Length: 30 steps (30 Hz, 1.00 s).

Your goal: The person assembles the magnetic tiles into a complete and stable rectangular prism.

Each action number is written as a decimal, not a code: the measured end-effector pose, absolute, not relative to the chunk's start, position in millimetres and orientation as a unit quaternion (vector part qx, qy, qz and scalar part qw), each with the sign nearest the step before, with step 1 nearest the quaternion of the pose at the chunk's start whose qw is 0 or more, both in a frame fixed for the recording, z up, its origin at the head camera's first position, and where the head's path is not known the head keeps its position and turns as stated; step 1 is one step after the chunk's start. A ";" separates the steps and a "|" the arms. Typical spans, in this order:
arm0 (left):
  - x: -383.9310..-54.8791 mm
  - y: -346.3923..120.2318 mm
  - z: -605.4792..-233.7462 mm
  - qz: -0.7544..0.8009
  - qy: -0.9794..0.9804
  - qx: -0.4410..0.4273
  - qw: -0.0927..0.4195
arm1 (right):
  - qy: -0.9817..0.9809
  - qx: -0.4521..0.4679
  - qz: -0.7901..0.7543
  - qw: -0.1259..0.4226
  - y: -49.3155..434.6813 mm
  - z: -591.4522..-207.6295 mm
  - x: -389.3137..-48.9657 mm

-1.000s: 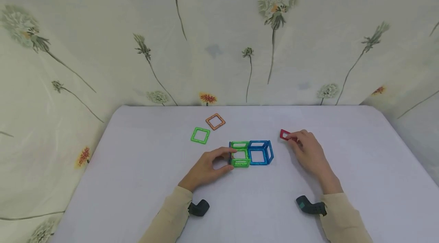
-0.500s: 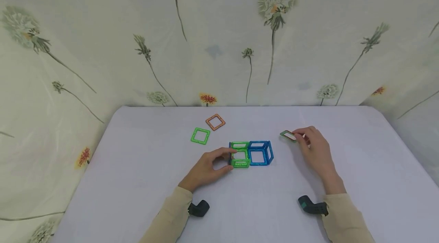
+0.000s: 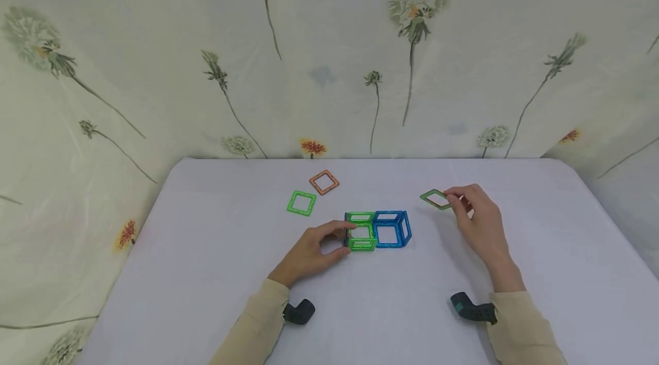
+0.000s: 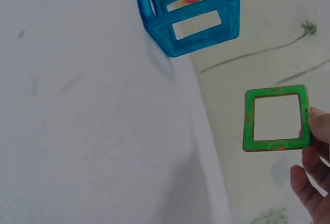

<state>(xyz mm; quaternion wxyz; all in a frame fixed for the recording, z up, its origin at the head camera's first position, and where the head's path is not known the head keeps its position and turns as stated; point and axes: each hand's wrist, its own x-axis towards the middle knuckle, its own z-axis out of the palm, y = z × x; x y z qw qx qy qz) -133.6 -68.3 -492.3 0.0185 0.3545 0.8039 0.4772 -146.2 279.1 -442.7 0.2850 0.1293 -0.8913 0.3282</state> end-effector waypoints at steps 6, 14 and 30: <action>-133.9 -68.6 -493.6 0.477 0.803 0.357 0.018 | -0.889 0.130 0.339 0.280 275.4 -433.3 -142.6; -133.5 -69.0 -492.3 0.475 0.805 0.355 0.023 | -0.890 0.134 0.347 0.265 269.4 -419.9 -136.9; -135.7 -69.5 -494.5 0.474 0.803 0.361 0.027 | -0.896 0.173 0.336 0.232 262.3 -406.0 -127.0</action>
